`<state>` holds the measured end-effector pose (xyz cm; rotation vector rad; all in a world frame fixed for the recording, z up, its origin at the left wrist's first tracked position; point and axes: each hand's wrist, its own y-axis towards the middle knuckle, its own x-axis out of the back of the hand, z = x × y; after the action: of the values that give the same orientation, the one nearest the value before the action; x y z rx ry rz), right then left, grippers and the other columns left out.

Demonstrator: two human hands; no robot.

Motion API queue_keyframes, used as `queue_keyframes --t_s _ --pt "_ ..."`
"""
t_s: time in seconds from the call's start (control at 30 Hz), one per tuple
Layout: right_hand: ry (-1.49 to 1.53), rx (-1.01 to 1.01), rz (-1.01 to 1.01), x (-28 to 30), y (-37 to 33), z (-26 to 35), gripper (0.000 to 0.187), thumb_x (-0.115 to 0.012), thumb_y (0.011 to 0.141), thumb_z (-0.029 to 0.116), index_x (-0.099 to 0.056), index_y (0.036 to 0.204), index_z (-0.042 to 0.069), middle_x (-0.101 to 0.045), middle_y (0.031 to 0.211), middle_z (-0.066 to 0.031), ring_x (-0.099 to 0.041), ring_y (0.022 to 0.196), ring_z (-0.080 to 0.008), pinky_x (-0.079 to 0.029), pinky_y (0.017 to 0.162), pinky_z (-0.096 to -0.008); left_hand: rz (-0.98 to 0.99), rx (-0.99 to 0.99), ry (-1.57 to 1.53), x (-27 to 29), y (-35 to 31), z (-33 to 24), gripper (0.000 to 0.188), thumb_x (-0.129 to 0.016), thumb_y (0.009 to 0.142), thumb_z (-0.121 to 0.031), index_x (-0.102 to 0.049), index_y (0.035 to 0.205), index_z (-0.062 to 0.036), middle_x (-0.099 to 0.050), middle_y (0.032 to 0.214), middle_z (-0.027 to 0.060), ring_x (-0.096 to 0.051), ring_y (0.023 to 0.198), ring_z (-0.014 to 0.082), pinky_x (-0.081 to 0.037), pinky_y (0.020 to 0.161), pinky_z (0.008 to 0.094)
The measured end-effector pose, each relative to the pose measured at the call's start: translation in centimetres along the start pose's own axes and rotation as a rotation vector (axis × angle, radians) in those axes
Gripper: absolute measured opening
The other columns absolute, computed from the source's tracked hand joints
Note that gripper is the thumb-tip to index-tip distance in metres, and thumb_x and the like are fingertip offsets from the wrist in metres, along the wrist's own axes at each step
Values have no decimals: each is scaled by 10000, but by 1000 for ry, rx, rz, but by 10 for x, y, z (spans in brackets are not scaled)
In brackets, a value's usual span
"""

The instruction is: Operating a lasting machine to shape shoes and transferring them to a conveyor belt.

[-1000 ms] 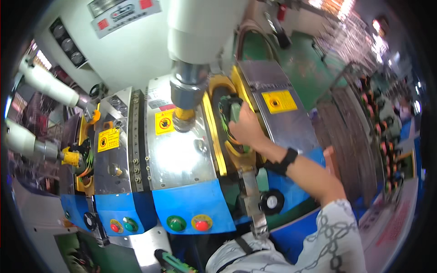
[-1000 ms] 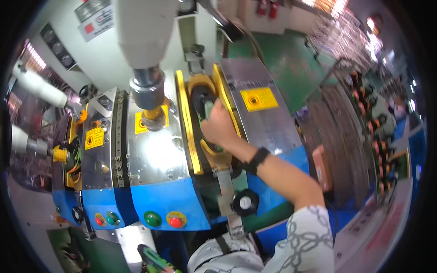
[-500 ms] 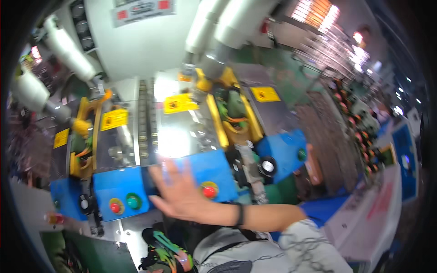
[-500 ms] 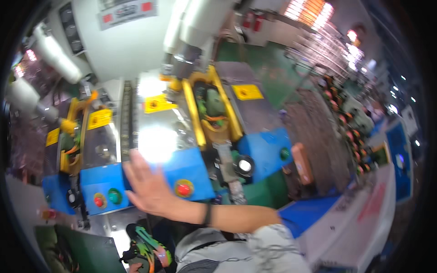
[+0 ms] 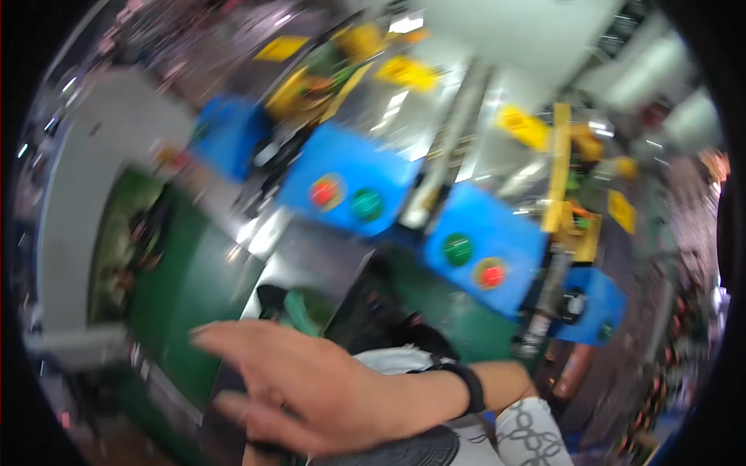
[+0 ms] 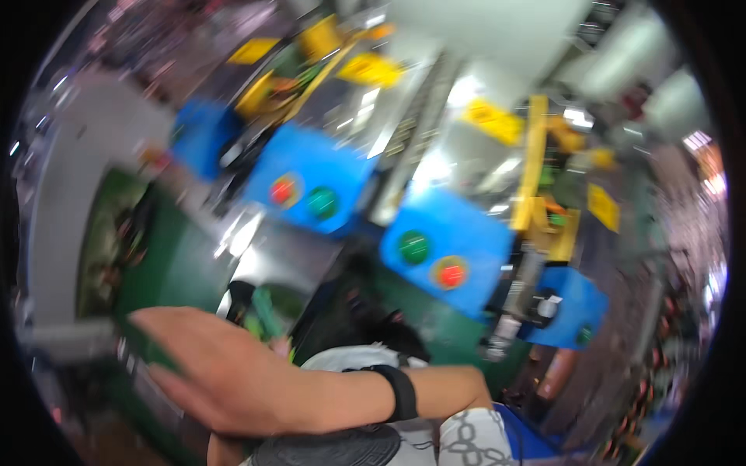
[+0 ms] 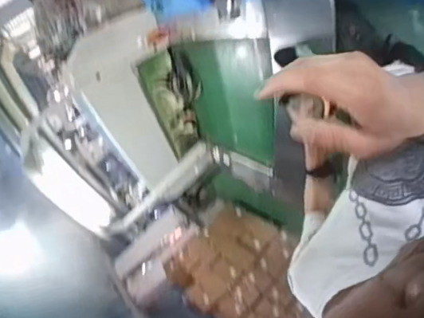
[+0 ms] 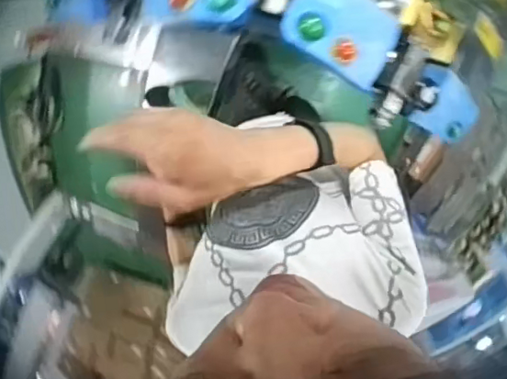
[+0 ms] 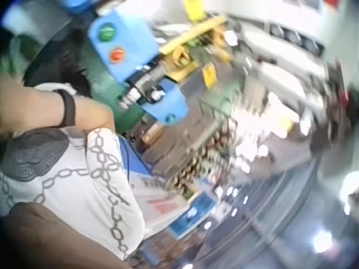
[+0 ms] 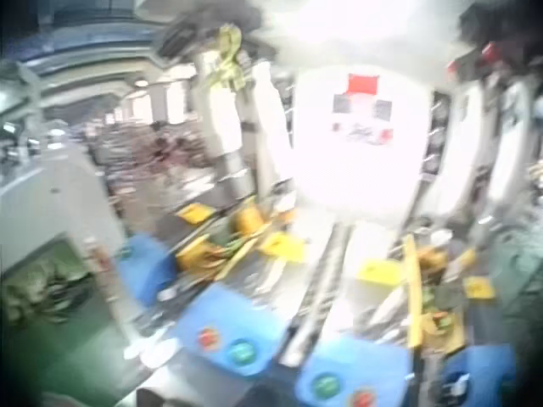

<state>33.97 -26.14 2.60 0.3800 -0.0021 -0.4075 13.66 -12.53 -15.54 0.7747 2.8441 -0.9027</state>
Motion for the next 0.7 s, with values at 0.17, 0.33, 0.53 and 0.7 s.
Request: queue_keyframes --t_s 0.17,0.33,0.53,0.7 --pt "312 390 386 -64 36 64 503 -599 831 102 -466 1305 -1 -571 1092 -163 -585 859 -235 -506 772 -336 -333 -378 1001 11 46 40 587 -643 657 -32 -453 1212 -5 -514 1141 168 -500 1105 306 -393 992 383" --pt "108 640 242 -150 58 37 386 -575 843 172 -564 1191 3 -600 999 -170 -580 782 -232 -519 720 -341 -75 -264 608 43 98 56 883 -691 676 -95 -188 1401 -61 -449 1241 176 -437 1210 295 -354 1046 388" --pt "-68 367 240 -159 127 -24 394 -659 820 182 -578 1163 7 -612 1121 -148 -615 983 -257 -521 845 -367 139 -364 195 134 122 49 761 -674 865 -184 -227 1447 19 -353 1460 210 -364 1357 316 -301 1120 405" --pt "-136 -569 199 -219 209 -218 536 -695 855 241 -489 1266 -34 -595 1191 -169 -575 1109 -249 -483 922 -359 -363 -542 825 294 205 8 502 -625 786 -107 -479 1248 30 -557 1211 262 -535 1137 404 -441 961 444"
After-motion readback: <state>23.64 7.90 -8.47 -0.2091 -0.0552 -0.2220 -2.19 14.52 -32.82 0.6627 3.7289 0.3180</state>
